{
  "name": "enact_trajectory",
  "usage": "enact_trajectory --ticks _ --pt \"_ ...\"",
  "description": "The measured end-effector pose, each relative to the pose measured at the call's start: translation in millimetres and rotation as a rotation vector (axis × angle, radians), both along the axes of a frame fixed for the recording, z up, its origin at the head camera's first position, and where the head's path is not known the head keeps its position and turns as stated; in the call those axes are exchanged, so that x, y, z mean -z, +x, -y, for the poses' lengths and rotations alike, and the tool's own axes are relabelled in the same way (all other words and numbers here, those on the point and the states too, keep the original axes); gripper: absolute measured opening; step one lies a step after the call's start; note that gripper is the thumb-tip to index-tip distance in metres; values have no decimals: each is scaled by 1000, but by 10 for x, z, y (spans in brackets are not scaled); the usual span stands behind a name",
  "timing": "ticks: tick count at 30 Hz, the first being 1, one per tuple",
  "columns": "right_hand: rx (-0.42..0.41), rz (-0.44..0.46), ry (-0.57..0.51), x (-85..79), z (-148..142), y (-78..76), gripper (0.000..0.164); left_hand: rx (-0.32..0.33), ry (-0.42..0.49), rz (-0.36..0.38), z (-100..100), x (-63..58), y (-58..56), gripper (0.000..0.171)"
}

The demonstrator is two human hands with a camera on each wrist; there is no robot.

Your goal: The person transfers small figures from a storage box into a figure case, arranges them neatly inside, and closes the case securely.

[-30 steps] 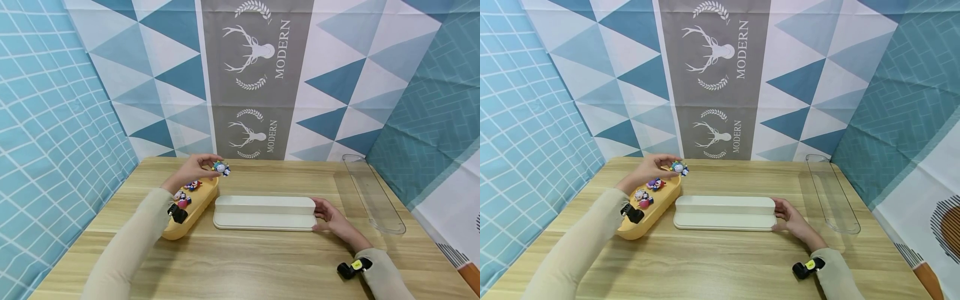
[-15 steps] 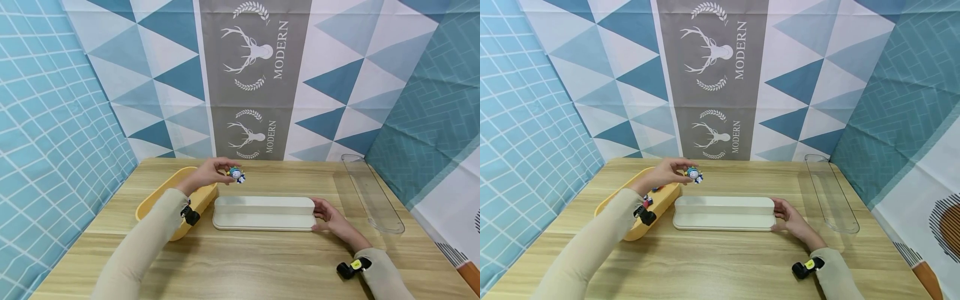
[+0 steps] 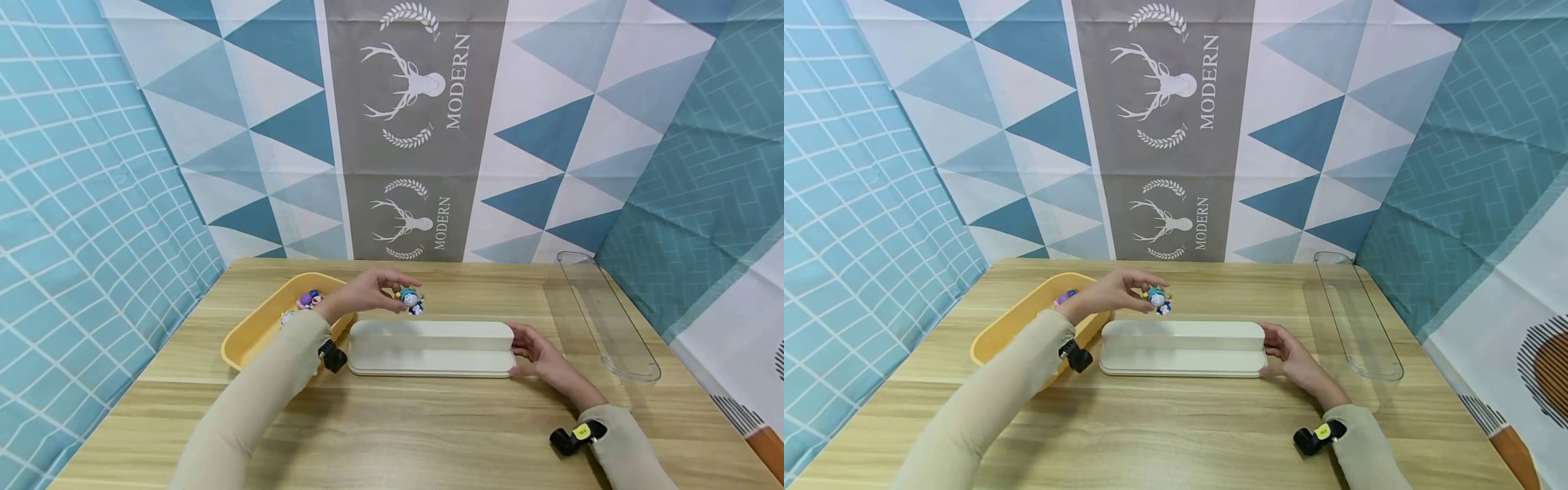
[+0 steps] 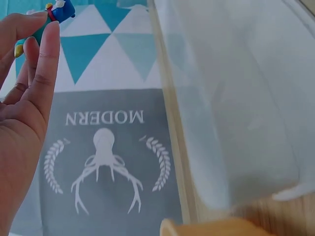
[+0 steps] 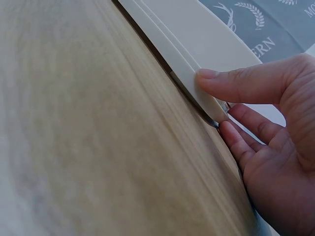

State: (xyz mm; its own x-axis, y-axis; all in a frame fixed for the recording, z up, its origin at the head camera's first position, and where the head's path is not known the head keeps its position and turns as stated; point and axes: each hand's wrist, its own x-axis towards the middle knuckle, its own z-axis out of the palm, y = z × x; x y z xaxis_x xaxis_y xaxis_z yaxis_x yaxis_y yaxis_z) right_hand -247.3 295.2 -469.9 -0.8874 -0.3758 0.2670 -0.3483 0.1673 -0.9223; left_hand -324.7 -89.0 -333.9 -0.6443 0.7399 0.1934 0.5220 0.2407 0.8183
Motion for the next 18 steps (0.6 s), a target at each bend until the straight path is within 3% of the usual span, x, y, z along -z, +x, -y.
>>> enact_trajectory --ticks 7,18 --pt "0 0 -2 7 -7 4 86 80 -17 38 -211 107 -14 46" --pt "25 23 9 -5 -6 8 87 113 -41 58 -515 256 6 45"
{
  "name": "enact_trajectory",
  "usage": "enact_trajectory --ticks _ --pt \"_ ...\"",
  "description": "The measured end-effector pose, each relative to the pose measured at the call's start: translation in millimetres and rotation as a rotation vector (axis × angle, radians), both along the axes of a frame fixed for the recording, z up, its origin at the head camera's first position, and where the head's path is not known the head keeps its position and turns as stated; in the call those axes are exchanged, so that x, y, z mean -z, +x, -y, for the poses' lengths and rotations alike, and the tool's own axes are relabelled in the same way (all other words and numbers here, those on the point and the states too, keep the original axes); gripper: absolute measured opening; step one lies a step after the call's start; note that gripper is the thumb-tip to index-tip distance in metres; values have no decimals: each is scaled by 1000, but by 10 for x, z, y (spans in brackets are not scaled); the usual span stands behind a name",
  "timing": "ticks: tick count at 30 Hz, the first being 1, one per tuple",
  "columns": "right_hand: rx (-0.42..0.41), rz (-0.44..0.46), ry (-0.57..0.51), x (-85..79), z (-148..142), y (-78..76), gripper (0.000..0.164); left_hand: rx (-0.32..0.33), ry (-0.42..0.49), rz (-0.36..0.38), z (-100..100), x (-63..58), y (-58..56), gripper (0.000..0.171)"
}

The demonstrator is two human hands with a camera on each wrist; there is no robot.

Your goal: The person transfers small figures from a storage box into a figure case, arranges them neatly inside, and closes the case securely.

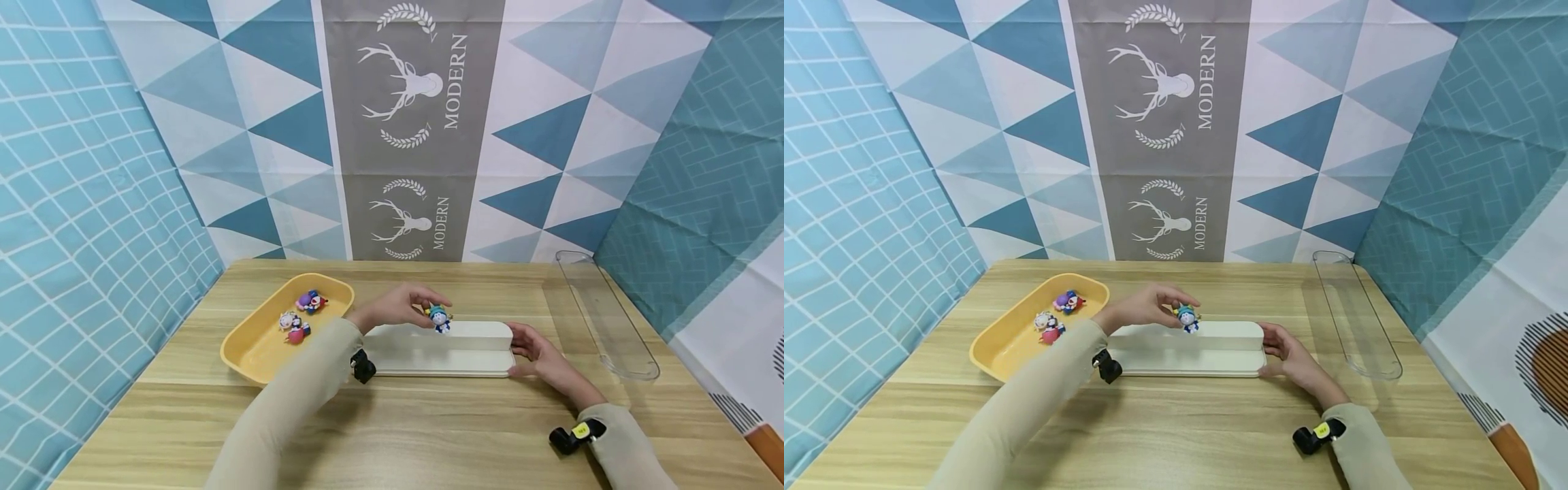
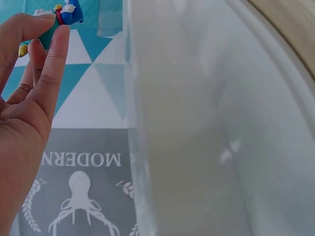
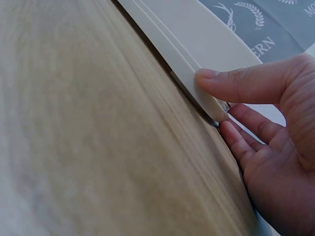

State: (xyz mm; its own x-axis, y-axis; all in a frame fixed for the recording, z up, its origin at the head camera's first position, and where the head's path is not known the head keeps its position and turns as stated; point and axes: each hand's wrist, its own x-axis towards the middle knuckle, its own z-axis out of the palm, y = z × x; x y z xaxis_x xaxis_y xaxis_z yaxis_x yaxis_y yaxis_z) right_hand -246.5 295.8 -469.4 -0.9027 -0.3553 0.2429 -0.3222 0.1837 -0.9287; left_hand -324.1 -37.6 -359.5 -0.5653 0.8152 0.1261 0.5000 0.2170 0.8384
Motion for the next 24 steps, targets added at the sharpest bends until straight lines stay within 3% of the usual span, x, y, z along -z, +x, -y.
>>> enact_trajectory --ticks 14,24 --pt "8 25 -3 -16 13 25 86 4 -55 -29 -327 225 35 42" --pt "15 36 5 -45 25 29 86 8 -56 111 -518 310 97 40"
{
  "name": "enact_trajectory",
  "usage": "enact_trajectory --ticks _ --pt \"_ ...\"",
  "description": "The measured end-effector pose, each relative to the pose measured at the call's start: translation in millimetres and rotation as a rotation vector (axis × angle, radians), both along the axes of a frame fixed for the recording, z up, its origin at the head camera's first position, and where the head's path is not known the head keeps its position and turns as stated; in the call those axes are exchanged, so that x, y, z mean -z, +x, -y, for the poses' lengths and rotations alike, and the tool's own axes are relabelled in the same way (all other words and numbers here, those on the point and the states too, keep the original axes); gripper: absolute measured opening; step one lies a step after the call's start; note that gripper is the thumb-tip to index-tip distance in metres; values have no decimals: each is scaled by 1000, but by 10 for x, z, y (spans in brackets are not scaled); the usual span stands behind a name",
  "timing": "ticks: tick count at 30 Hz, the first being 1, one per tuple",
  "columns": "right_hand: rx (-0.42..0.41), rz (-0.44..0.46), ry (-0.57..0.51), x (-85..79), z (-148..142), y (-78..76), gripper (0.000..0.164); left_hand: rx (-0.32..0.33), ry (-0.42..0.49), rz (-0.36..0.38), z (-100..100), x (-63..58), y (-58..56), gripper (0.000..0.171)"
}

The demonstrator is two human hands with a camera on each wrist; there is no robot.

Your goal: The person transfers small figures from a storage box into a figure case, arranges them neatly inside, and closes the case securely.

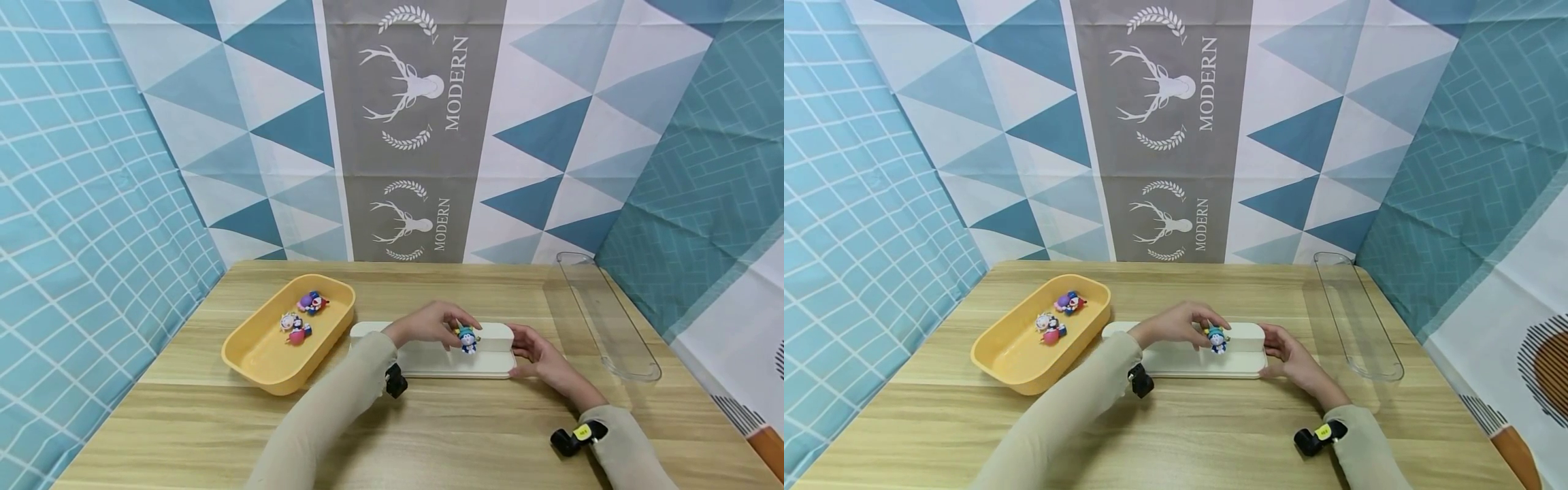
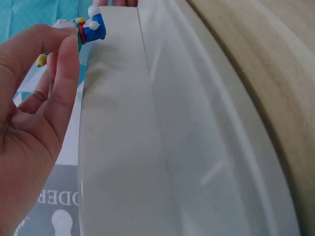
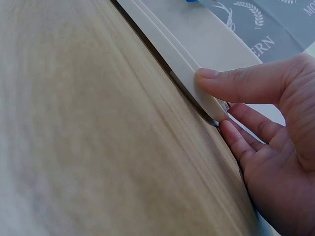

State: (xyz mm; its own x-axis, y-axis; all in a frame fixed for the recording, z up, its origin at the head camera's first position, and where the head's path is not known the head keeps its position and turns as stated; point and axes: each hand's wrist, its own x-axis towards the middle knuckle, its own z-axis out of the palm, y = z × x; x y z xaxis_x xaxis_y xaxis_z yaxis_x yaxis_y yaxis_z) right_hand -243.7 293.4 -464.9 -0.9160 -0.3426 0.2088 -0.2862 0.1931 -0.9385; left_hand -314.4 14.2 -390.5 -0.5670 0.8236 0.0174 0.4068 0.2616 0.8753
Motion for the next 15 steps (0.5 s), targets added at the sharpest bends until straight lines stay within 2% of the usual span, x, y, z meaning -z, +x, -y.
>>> enact_trajectory --ticks 8,15 --pt "1 1 4 -3 0 -3 85 43 -35 -79 -127 30 68 39" --pt "-9 -8 -6 15 -7 -8 85 43 -91 -182 -248 36 137 37"
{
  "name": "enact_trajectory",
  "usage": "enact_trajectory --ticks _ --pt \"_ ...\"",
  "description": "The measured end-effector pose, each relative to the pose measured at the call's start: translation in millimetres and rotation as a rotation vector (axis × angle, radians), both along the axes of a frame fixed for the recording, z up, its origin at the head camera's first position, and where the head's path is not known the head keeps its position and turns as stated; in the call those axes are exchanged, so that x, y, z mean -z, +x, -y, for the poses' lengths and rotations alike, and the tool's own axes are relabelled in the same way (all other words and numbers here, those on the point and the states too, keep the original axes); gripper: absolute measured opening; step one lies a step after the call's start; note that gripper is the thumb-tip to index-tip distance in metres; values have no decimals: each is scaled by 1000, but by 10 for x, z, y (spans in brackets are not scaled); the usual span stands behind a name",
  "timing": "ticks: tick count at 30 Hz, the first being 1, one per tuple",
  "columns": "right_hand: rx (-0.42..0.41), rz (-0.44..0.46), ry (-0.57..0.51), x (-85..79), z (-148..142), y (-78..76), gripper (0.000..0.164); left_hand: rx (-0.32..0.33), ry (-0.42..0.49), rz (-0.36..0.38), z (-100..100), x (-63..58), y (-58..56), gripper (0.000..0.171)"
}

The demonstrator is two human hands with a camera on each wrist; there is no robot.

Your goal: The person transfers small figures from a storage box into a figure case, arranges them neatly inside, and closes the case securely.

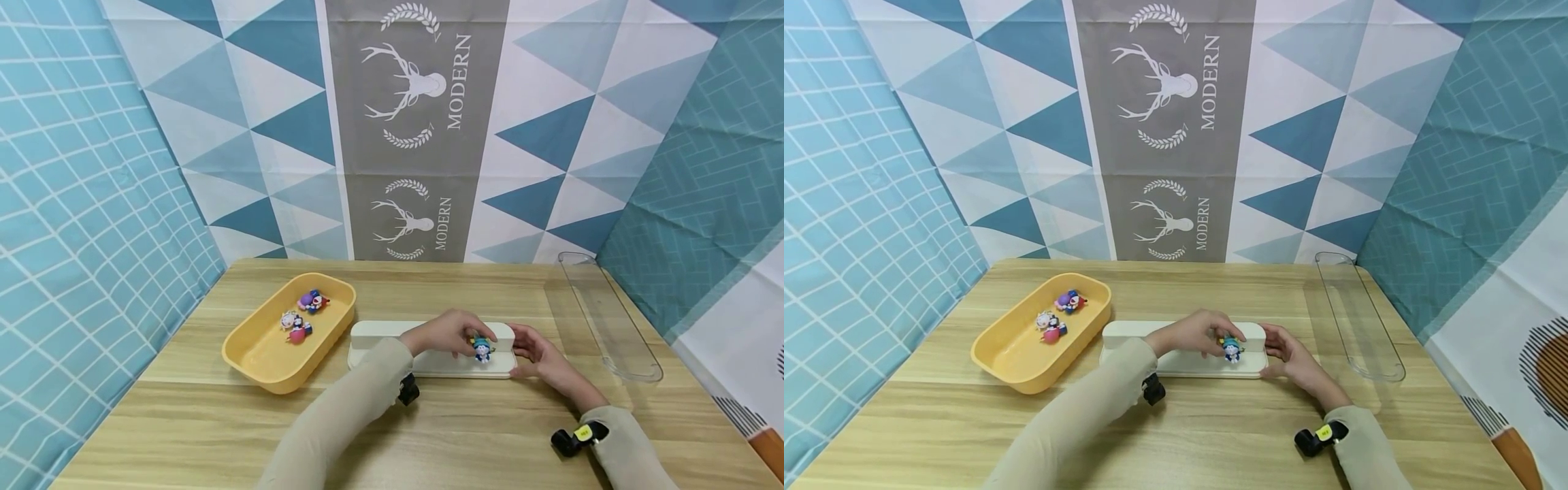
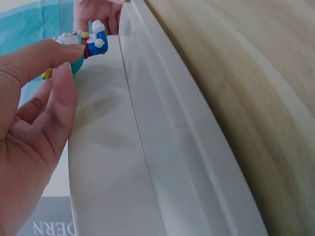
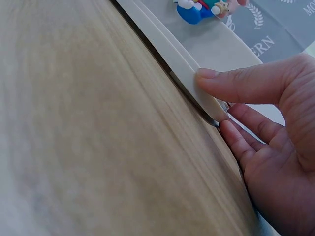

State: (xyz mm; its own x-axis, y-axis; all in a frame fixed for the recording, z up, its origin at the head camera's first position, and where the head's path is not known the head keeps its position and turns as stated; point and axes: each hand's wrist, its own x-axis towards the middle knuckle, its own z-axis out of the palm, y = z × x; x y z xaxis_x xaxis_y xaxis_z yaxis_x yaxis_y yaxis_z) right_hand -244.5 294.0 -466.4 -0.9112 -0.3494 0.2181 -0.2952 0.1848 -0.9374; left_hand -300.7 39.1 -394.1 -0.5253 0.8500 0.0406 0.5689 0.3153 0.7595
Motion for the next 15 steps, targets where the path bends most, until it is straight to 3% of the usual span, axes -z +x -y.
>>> enact_trajectory --ticks 5,15 --pt "-4 -12 -1 19 -9 -5 85 9 -75 -110 -109 12 44 40" --pt "-3 7 0 34 -17 -22 86 54 -191 -407 -256 20 98 41"
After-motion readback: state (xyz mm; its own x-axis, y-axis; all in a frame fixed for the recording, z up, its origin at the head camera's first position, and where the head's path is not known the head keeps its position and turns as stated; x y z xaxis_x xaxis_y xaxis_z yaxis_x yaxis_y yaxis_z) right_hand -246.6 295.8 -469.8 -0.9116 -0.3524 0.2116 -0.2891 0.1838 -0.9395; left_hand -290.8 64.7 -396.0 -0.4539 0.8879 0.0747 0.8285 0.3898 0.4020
